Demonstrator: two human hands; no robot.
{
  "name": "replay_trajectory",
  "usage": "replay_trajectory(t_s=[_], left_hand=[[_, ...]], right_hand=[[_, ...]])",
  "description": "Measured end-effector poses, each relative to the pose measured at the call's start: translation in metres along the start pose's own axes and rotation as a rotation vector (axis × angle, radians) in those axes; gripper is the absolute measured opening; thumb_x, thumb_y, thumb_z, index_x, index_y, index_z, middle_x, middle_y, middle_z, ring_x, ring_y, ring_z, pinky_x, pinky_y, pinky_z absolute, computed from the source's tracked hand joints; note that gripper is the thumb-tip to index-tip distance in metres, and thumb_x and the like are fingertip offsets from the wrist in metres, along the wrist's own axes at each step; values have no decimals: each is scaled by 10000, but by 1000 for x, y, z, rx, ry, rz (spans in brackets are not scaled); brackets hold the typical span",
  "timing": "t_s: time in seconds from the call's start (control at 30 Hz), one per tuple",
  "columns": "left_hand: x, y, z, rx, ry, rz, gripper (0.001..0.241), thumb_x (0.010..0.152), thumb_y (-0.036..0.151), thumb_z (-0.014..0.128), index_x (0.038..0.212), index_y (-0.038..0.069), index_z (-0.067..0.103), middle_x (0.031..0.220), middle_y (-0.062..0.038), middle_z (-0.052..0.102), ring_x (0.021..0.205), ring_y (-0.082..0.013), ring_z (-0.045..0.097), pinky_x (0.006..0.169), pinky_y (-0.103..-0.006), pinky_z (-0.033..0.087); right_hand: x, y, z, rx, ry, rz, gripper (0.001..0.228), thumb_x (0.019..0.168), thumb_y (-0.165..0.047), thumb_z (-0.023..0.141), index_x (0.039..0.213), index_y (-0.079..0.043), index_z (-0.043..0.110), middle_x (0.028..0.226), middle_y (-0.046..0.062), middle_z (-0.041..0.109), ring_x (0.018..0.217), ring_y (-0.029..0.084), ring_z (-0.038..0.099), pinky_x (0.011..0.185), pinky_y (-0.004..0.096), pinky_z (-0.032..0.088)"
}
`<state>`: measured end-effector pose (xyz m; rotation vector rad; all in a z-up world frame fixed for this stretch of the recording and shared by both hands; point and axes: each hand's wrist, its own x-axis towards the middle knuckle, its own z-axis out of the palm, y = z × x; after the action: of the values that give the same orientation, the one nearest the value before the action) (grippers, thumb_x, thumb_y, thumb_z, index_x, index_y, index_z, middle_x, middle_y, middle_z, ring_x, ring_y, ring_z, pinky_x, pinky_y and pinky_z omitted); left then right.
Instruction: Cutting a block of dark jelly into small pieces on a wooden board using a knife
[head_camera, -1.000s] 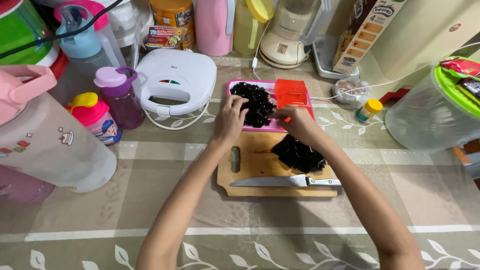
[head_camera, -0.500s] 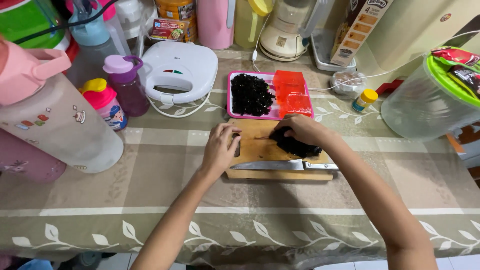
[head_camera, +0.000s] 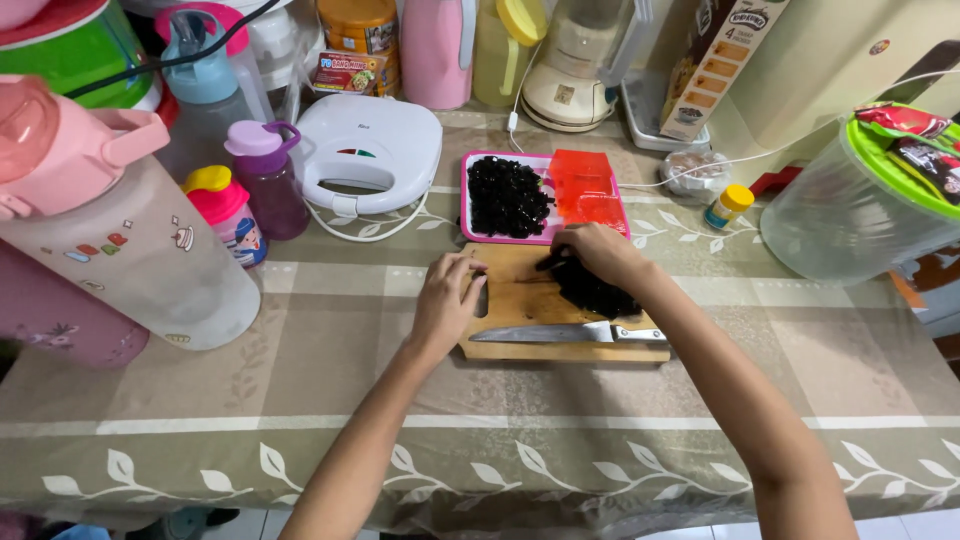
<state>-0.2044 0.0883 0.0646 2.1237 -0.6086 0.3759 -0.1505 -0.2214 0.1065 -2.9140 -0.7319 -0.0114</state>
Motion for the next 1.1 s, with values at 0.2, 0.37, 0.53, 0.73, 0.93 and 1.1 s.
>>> replay_trajectory(t_s=[0.2, 0.37, 0.53, 0.73, 0.93, 1.1], left_hand=[[0, 1, -3, -19, 3, 3, 109, 981, 162, 639, 1089, 163, 656, 1069, -37, 576, 1155, -312, 601, 1023, -438, 472], [1, -4, -3, -3, -9, -21, 100, 987, 184, 635, 1085, 173, 656, 1081, -20, 577, 1165, -291, 601, 1034, -426, 471], [0, -4, -3, -10, -15, -39, 112, 988, 181, 638, 1097, 163, 656, 1089, -35, 582, 1170, -308, 602, 1030, -436, 476], [0, -2, -4, 1, 9, -25, 107, 968, 171, 659, 1074, 162, 667, 1072, -42, 596, 1164, -319, 610, 1019, -443, 489], [-1, -4, -2, -2, -9, -44, 105, 976, 153, 643, 1079, 162, 663, 1072, -30, 589, 1147, -299, 615, 1026, -425, 482], [-1, -12, 4, 15, -7, -39, 105, 974, 170, 646, 1078, 167, 660, 1072, -30, 590, 1154, -301, 615, 1032, -426, 483]], right_hand=[[14, 1, -14, 131, 117, 74, 145, 954, -203, 665, 1088, -206, 720, 997, 80, 744, 1013, 339, 721, 858, 454, 581], [11, -18, -22, 462, 120, 291, 226, 903, -161, 744, 1127, -139, 734, 946, 105, 742, 826, 272, 743, 752, 367, 606], [2, -34, 0, 719, -87, 385, 327, 864, -268, 800, 1124, -74, 761, 897, 152, 741, 831, 231, 729, 725, 430, 571], [10, -64, 25, 1318, -131, 471, 286, 905, -21, 735, 1141, 125, 667, 956, 186, 701, 867, 286, 744, 785, 437, 664], [-2, -92, 9, 1204, -145, 464, 473, 912, -32, 708, 1342, 97, 559, 1002, 271, 645, 745, 336, 764, 709, 392, 664], [-15, -87, 11, 1005, -167, 463, 527, 934, -58, 716, 1423, 2, 531, 1018, 265, 713, 759, 308, 786, 505, 266, 603]])
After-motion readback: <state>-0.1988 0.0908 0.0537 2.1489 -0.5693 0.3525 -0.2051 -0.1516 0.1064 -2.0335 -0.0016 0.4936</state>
